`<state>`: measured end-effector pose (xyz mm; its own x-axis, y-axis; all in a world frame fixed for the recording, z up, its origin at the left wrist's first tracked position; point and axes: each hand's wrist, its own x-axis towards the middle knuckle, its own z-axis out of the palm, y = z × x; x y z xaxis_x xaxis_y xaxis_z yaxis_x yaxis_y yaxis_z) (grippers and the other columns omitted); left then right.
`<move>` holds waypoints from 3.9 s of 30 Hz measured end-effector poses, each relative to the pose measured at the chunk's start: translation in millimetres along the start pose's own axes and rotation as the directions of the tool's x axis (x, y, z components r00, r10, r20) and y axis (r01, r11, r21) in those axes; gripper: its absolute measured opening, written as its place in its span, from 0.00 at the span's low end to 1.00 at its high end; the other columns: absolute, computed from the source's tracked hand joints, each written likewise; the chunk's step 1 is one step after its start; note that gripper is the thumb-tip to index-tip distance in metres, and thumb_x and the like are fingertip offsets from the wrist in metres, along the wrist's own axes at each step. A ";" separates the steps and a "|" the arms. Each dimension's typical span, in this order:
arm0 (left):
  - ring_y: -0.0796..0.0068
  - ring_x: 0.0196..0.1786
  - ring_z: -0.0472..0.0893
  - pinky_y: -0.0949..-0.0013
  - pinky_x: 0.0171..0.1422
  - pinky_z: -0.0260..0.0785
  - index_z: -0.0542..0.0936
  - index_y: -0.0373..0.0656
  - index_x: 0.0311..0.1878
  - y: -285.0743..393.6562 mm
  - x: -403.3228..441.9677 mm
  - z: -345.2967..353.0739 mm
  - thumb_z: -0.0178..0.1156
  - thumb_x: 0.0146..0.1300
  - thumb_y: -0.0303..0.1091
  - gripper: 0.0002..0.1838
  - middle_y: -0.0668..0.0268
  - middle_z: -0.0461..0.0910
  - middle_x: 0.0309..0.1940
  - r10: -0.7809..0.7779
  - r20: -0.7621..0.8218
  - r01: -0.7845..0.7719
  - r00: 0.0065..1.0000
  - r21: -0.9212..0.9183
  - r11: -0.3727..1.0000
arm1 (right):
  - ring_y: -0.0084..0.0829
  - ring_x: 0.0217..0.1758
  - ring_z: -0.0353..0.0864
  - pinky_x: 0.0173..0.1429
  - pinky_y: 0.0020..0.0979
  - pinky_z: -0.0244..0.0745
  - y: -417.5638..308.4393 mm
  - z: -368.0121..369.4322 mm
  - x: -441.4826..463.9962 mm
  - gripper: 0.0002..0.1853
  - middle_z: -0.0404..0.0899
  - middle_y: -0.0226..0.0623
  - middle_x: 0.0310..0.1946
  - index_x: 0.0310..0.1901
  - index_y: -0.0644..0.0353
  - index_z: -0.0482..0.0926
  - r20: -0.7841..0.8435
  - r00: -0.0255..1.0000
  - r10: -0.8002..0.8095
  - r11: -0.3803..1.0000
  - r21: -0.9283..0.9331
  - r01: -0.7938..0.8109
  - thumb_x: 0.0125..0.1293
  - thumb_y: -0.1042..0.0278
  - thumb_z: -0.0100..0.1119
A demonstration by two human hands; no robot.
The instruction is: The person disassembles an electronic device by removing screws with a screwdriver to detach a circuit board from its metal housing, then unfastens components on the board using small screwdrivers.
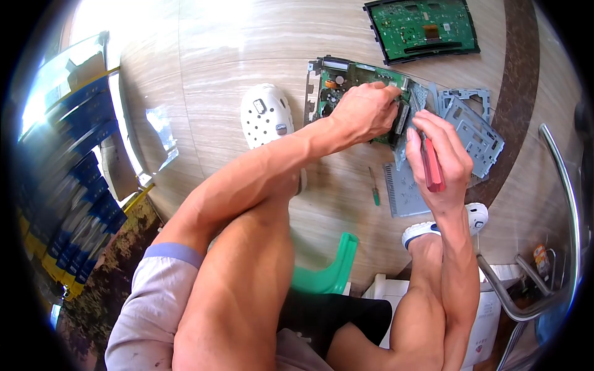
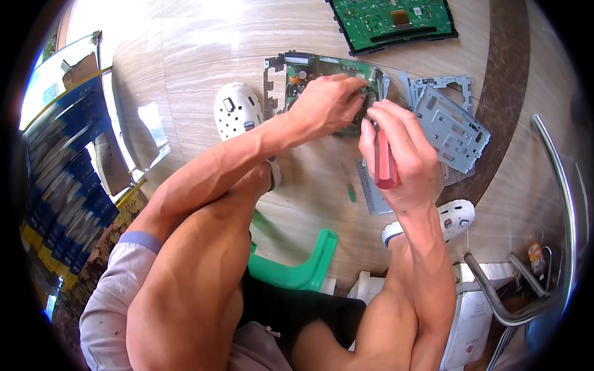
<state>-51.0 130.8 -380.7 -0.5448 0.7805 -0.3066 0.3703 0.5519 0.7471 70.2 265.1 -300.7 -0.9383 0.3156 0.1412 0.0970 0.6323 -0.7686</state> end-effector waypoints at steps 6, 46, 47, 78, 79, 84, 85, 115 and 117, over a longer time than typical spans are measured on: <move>0.39 0.44 0.84 0.47 0.51 0.79 0.85 0.35 0.51 -3.3 -5.9 3.3 0.59 0.66 0.34 0.15 0.43 0.85 0.39 0.000 0.001 0.000 1.000 -0.044 0.999 | 0.43 0.47 0.87 0.52 0.37 0.83 3.6 -2.0 6.2 0.13 0.86 0.46 0.45 0.46 0.65 0.84 0.041 0.999 0.006 1.000 0.003 -0.006 0.59 0.80 0.72; 0.43 0.42 0.86 0.50 0.52 0.78 0.83 0.37 0.58 0.6 -12.4 -0.5 0.58 0.65 0.37 0.21 0.44 0.86 0.36 -0.157 0.086 0.171 0.984 -0.189 0.967 | 0.43 0.48 0.86 0.53 0.37 0.81 1.1 -2.0 22.9 0.14 0.86 0.42 0.44 0.45 0.63 0.83 0.194 0.980 -0.055 0.993 -0.088 0.073 0.58 0.80 0.73; 0.43 0.43 0.86 0.49 0.52 0.78 0.83 0.37 0.58 0.2 -12.5 0.2 0.58 0.65 0.37 0.21 0.45 0.86 0.36 -0.157 0.090 0.172 0.983 -0.192 0.966 | 0.43 0.48 0.86 0.53 0.37 0.81 1.8 -1.4 23.1 0.14 0.86 0.42 0.44 0.45 0.63 0.83 0.196 0.979 -0.059 0.993 -0.089 0.077 0.58 0.80 0.73; 0.44 0.43 0.86 0.49 0.53 0.78 0.80 0.37 0.62 -5.0 -15.8 1.7 0.59 0.65 0.36 0.24 0.48 0.87 0.36 -0.147 0.141 0.168 0.979 -0.157 0.973 | 0.45 0.52 0.87 0.58 0.39 0.81 5.5 -4.4 31.7 0.15 0.86 0.44 0.45 0.46 0.64 0.83 0.316 0.944 -0.100 0.981 -0.128 0.146 0.57 0.80 0.72; 0.44 0.43 0.86 0.49 0.53 0.78 0.79 0.37 0.62 -4.9 -15.9 1.6 0.59 0.65 0.36 0.24 0.48 0.87 0.35 -0.146 0.141 0.167 0.979 -0.156 0.973 | 0.45 0.52 0.87 0.58 0.39 0.81 6.0 -4.9 32.4 0.15 0.86 0.44 0.45 0.46 0.64 0.83 0.321 0.942 -0.102 0.980 -0.128 0.150 0.57 0.80 0.72; 0.44 0.43 0.86 0.49 0.53 0.79 0.79 0.37 0.63 -5.0 -16.3 0.9 0.59 0.65 0.36 0.24 0.48 0.87 0.35 -0.149 0.150 0.170 0.977 -0.141 0.975 | 0.45 0.52 0.87 0.58 0.39 0.81 5.7 -6.6 33.3 0.15 0.86 0.44 0.45 0.46 0.64 0.83 0.337 0.935 -0.106 0.979 -0.130 0.157 0.57 0.80 0.72; 0.44 0.42 0.86 0.48 0.53 0.78 0.79 0.37 0.63 -4.9 -16.6 0.5 0.59 0.65 0.36 0.24 0.48 0.87 0.35 -0.149 0.151 0.170 0.977 -0.141 0.975 | 0.45 0.52 0.87 0.58 0.39 0.81 5.7 -6.8 33.0 0.15 0.86 0.44 0.45 0.46 0.64 0.83 0.346 0.932 -0.109 0.978 -0.128 0.163 0.56 0.80 0.72; 0.43 0.44 0.86 0.48 0.53 0.78 0.78 0.36 0.63 -5.8 -16.7 1.1 0.58 0.65 0.35 0.24 0.48 0.87 0.36 -0.142 0.155 0.164 0.978 -0.137 0.977 | 0.45 0.50 0.86 0.56 0.39 0.81 -0.4 -8.9 31.9 0.15 0.86 0.44 0.44 0.45 0.64 0.82 0.386 0.917 -0.106 0.983 -0.099 0.156 0.55 0.81 0.72; 0.44 0.44 0.86 0.48 0.53 0.78 0.78 0.36 0.63 -5.9 -16.6 1.5 0.58 0.65 0.35 0.24 0.48 0.87 0.36 -0.141 0.153 0.162 0.978 -0.135 0.977 | 0.45 0.50 0.86 0.56 0.39 0.81 -2.2 -7.3 31.9 0.15 0.86 0.43 0.44 0.45 0.65 0.82 0.392 0.914 -0.104 0.983 -0.102 0.156 0.55 0.80 0.72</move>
<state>-43.0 115.1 -380.9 -0.4703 0.7304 -0.4952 0.1719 0.6263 0.7604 42.5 279.0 -290.0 -0.9978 -0.0551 -0.0356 -0.0171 0.7425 -0.6696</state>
